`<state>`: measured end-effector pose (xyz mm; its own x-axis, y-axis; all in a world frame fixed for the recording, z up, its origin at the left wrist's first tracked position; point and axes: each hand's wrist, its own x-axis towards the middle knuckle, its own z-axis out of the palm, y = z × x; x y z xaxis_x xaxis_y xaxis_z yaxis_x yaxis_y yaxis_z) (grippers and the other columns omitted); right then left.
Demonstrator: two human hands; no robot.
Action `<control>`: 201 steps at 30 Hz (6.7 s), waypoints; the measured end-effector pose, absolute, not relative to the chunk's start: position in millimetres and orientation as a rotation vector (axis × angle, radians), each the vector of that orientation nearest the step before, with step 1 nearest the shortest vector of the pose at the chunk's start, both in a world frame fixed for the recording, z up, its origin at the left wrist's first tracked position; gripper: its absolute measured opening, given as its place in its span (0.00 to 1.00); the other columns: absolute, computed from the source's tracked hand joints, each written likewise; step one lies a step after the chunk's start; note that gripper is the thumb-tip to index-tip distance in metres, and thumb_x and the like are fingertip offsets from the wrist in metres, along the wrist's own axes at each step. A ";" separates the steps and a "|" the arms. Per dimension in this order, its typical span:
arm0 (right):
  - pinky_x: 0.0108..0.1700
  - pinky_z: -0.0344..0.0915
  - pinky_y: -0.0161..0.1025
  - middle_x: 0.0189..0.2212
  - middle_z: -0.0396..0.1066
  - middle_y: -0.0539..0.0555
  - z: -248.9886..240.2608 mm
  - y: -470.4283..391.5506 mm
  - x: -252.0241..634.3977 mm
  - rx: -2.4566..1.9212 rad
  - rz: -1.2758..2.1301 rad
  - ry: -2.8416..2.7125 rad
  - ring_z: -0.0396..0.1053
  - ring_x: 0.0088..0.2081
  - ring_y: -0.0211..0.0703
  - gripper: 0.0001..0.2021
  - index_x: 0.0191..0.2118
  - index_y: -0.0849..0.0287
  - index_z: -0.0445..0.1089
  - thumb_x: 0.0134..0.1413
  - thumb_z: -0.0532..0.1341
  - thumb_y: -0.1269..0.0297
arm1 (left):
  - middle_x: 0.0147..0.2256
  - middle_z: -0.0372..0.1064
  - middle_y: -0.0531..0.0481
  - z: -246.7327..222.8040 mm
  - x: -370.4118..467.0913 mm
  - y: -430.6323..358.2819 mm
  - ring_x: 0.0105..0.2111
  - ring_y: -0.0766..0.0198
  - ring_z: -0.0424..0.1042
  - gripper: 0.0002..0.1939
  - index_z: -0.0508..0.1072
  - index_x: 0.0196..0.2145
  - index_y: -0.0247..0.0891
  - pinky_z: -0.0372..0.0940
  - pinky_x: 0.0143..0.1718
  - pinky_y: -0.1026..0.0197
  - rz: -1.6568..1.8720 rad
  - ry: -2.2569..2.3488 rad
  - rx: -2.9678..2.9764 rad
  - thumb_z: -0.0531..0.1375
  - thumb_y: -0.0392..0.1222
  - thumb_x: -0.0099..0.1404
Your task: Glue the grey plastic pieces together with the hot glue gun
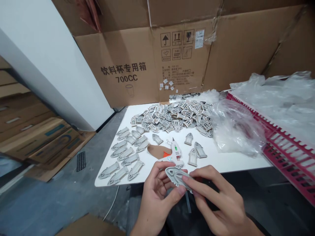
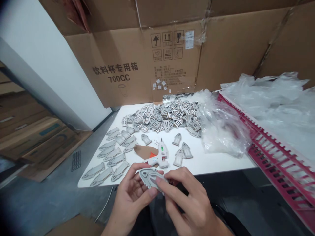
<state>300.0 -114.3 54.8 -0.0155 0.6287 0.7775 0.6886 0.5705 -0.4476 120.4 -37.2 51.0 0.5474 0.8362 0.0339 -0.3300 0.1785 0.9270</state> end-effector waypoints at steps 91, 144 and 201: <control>0.52 0.75 0.50 0.46 0.78 0.54 -41.0 -53.5 565.8 -2.259 -0.336 -1.229 0.77 0.46 0.47 0.08 0.45 0.60 0.76 0.71 0.67 0.59 | 0.35 0.76 0.50 46.4 105.1 -34.9 0.19 0.71 0.64 0.27 0.80 0.46 0.40 0.62 0.25 0.64 0.683 0.730 1.191 0.73 0.64 0.62; 0.53 0.76 0.47 0.52 0.79 0.66 32.3 -121.8 280.2 -1.177 -0.303 -1.814 0.71 0.52 0.54 0.24 0.62 0.71 0.76 0.62 0.60 0.87 | 0.45 0.75 0.41 47.4 120.6 -47.4 0.46 0.53 0.78 0.31 0.72 0.54 0.41 0.76 0.38 0.61 0.890 0.821 1.100 0.78 0.47 0.57; 0.48 0.75 0.47 0.47 0.79 0.61 46.4 -11.8 391.7 -1.909 0.129 -1.078 0.78 0.41 0.50 0.08 0.49 0.58 0.73 0.71 0.59 0.64 | 0.45 0.77 0.41 58.0 118.8 -41.9 0.37 0.57 0.77 0.28 0.80 0.48 0.40 0.76 0.33 0.59 0.898 0.842 1.063 0.76 0.62 0.60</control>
